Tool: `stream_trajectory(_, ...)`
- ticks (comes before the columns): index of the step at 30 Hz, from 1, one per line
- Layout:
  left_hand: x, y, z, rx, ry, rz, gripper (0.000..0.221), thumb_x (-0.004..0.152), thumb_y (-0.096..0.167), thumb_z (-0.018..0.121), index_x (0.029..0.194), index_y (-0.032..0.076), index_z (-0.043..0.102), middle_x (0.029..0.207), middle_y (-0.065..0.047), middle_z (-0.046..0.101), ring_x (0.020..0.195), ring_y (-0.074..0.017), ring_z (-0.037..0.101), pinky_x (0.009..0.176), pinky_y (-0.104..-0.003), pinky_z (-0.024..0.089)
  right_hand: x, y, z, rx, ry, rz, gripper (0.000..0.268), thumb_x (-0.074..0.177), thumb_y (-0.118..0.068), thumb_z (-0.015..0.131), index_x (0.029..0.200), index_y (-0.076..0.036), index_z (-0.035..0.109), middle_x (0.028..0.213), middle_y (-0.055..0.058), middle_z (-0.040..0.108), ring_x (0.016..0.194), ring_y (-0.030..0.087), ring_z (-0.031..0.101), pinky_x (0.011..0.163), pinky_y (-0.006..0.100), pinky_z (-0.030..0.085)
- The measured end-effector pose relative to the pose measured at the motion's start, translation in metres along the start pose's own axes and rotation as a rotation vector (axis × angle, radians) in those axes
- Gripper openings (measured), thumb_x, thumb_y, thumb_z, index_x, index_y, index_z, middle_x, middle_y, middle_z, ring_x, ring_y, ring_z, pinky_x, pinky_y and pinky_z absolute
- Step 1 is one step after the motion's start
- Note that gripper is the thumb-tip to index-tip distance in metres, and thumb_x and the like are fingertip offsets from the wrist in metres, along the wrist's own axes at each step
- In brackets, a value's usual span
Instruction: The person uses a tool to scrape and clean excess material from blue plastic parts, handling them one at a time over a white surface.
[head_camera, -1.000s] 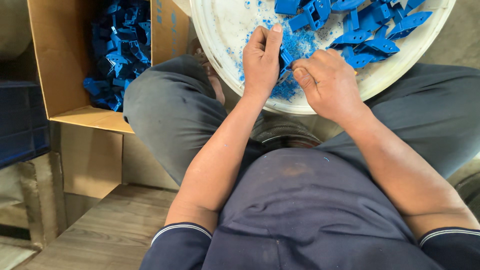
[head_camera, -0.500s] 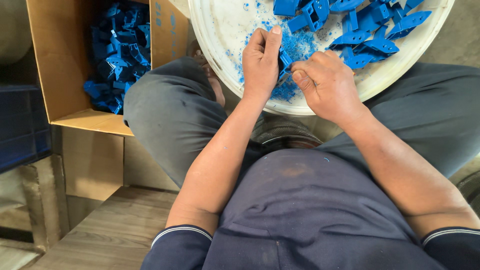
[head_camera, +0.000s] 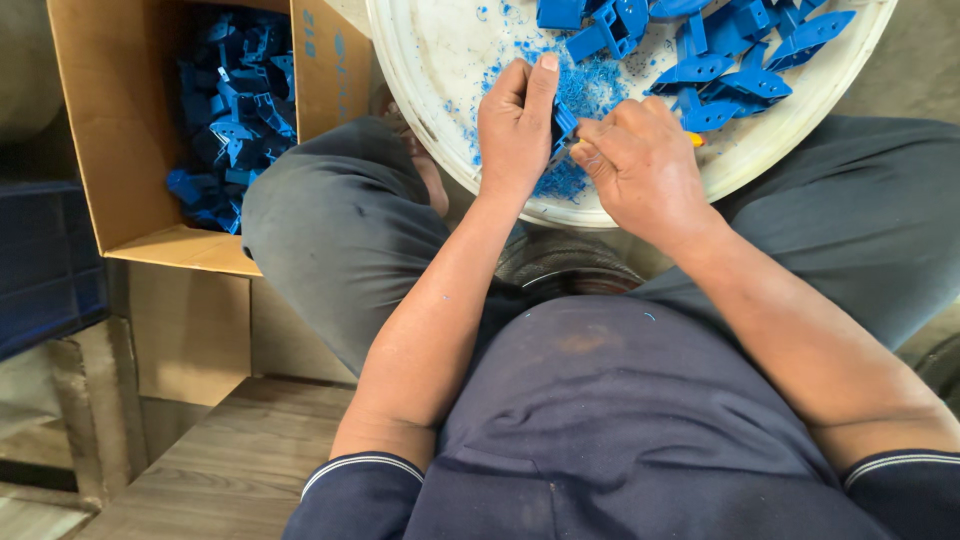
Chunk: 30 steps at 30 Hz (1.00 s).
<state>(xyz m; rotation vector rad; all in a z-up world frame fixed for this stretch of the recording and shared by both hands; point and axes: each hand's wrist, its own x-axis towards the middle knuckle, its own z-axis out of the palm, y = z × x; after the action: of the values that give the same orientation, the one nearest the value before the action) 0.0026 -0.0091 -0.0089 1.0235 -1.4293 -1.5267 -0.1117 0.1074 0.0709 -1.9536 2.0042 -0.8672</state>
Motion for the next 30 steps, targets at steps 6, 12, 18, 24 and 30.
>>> stream_trajectory(6, -0.001, 0.005, 0.002, -0.012, 0.006, 0.006, 0.046, 0.106, 0.035, 0.062, 0.073, 0.006, 0.046, 0.066, 0.003, 0.042, 0.066, -0.0069, 0.035, 0.057, -0.029, 0.036, -0.003, -0.006, 0.001, -0.08, 0.166, -0.048, 0.026, 0.108, -0.028, 0.07, 0.121, -0.005, 0.073, 0.095, 0.011, 0.06, 0.09, 0.034, 0.054, 0.08, 0.046, 0.043)
stream_trajectory(12, 0.0, 0.006, 0.003, -0.019, 0.025, 0.025, 0.046, 0.106, 0.036, 0.061, 0.075, 0.007, 0.046, 0.066, 0.004, 0.042, 0.066, -0.0065, 0.035, 0.057, -0.029, 0.035, -0.003, 0.0, 0.012, 0.278, 0.095, 0.218, 0.022, 0.115, -0.02, 0.06, 0.117, -0.001, 0.07, 0.092, 0.015, 0.063, 0.083, 0.032, 0.059, 0.074, 0.04, 0.048)
stream_trajectory(18, -0.003, 0.007, 0.002, -0.123, 0.009, -0.07, 0.04, 0.108, 0.038, 0.058, 0.084, 0.006, 0.06, 0.072, 0.005, 0.048, 0.071, -0.0055, 0.04, 0.064, -0.026, 0.037, 0.005, 0.017, -0.008, 0.426, 0.159, 0.396, 0.023, 0.116, -0.015, 0.052, 0.131, -0.002, 0.063, 0.091, 0.012, 0.065, 0.084, 0.025, 0.064, 0.079, 0.033, 0.052)
stream_trajectory(24, 0.0, 0.018, 0.0, -0.206, -0.083, -0.151, 0.032, 0.097, 0.037, 0.073, 0.09, 0.006, 0.07, 0.081, 0.005, 0.06, 0.076, -0.0039, 0.048, 0.068, -0.023, 0.042, -0.001, 0.004, -0.014, 0.109, 0.076, 0.184, 0.019, 0.11, -0.01, 0.06, 0.126, -0.005, 0.069, 0.102, 0.017, 0.064, 0.09, 0.035, 0.065, 0.079, 0.043, 0.053)
stream_trajectory(30, -0.001, 0.016, 0.0, -0.254, -0.097, -0.266, 0.034, 0.096, 0.037, 0.074, 0.082, 0.008, 0.065, 0.075, 0.005, 0.056, 0.069, -0.0046, 0.043, 0.061, -0.024, 0.036, 0.005, 0.003, -0.01, 0.035, -0.034, 0.251, 0.053, 0.086, -0.05, 0.084, 0.11, -0.004, 0.07, 0.085, 0.011, 0.066, 0.074, 0.03, 0.065, 0.068, 0.043, 0.052)
